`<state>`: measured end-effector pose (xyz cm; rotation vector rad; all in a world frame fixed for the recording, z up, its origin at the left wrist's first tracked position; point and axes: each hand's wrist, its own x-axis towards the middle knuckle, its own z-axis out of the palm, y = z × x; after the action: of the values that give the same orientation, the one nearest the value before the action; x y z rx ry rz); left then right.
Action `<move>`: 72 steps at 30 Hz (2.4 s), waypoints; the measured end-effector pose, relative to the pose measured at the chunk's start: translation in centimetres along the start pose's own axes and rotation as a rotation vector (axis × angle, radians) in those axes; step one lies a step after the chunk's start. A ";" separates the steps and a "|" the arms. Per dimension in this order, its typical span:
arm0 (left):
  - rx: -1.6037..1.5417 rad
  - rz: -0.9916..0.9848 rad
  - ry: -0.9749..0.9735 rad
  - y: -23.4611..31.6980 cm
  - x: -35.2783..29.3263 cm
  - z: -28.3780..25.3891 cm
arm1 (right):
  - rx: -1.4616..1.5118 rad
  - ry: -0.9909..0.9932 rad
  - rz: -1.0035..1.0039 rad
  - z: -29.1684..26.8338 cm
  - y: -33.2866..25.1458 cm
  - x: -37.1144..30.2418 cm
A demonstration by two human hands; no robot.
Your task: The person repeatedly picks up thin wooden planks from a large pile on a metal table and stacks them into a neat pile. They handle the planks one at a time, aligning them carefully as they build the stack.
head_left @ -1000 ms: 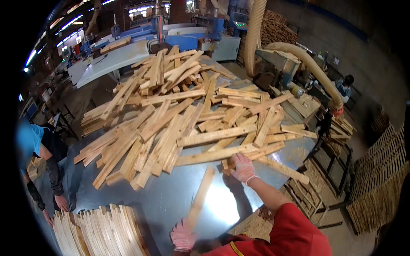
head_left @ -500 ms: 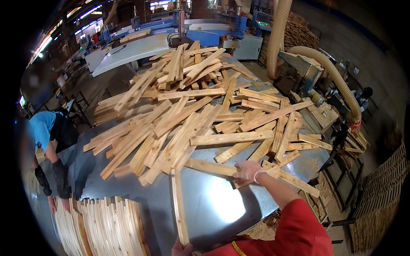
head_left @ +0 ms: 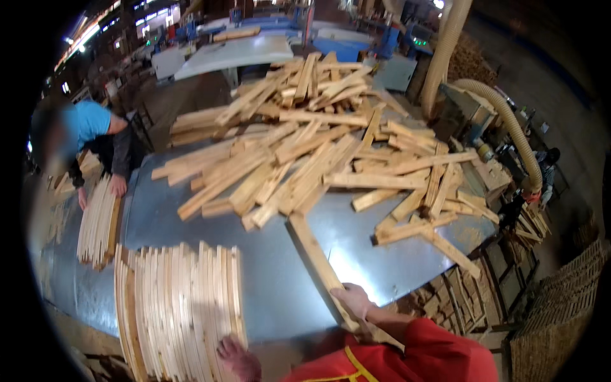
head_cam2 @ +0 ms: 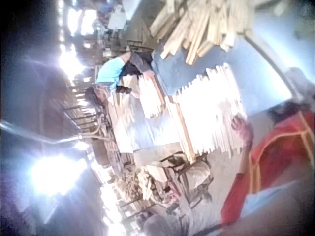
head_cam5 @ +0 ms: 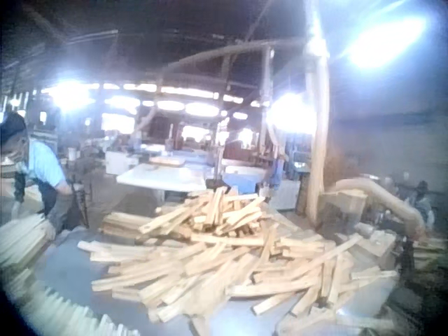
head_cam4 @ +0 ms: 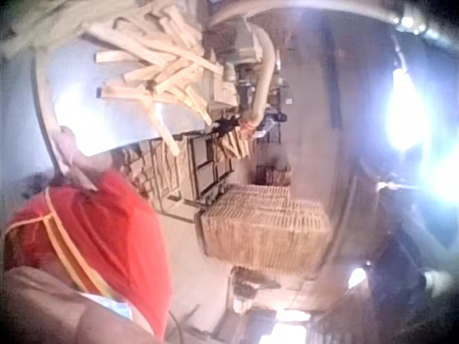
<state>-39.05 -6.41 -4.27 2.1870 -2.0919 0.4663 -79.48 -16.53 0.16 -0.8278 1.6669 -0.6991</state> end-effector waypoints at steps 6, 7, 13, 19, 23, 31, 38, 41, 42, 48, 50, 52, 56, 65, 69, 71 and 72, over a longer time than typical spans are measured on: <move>-0.841 -0.122 -0.491 3.8 7.1 -5.8 | 0.243 -0.220 -0.133 14.6 1.5 -0.4; -1.006 -0.203 -0.611 4.4 8.1 -6.1 | 0.402 -0.334 0.085 16.6 -0.8 -2.1; -1.169 -0.513 -0.850 3.7 8.0 -7.3 | -0.071 -0.694 -0.191 13.2 -0.7 1.7; -0.335 -0.013 -0.061 4.0 4.1 -4.3 | -0.295 -0.171 -0.369 -1.7 -1.5 10.4; -0.112 0.008 -0.062 3.0 2.8 -0.4 | -0.818 0.209 -0.485 -8.8 -10.8 13.6; -0.171 -0.092 -0.099 1.5 1.6 5.0 | -1.323 0.235 -0.690 -10.3 -12.7 19.5; -0.043 0.037 0.098 3.4 2.7 1.9 | -1.461 -0.224 -0.744 -10.8 -11.2 16.1; -0.088 0.015 0.013 3.2 2.7 1.5 | -1.343 -0.231 -0.826 -9.1 -13.2 11.1; -0.097 0.015 -0.008 2.8 2.5 1.6 | -1.282 -0.220 -0.856 -7.9 -13.9 9.5; -0.476 0.063 -0.154 4.4 5.8 -5.3 | -0.788 -0.302 -0.648 1.7 -17.0 -0.5; -1.001 0.039 -0.176 6.1 5.5 -6.2 | -0.427 -0.344 -0.434 5.5 -16.6 -3.5; -1.272 -0.055 -0.245 8.6 5.2 -7.4 | -0.136 -0.387 -0.318 10.1 -13.4 -4.9; -1.034 -0.147 -0.450 9.7 5.8 -6.9 | 0.111 -0.476 -0.231 13.5 -7.4 -5.1; -0.212 -0.062 -0.160 4.5 2.9 1.4 | -0.184 0.278 -0.276 -8.4 -1.1 4.3; -0.065 0.016 -0.156 7.7 6.1 -2.2 | 0.109 0.815 -0.139 -22.6 4.5 10.0; -0.212 0.076 -0.209 10.5 9.7 -4.3 | 0.348 0.719 -0.038 -29.4 9.3 12.7; -0.266 0.077 -0.242 11.8 11.6 -5.3 | 0.491 0.627 -0.016 -29.8 9.6 13.8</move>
<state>-51.30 -16.89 2.11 2.1028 -2.2087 -0.0766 -112.34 -21.16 -8.36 -0.2746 1.9022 -1.4122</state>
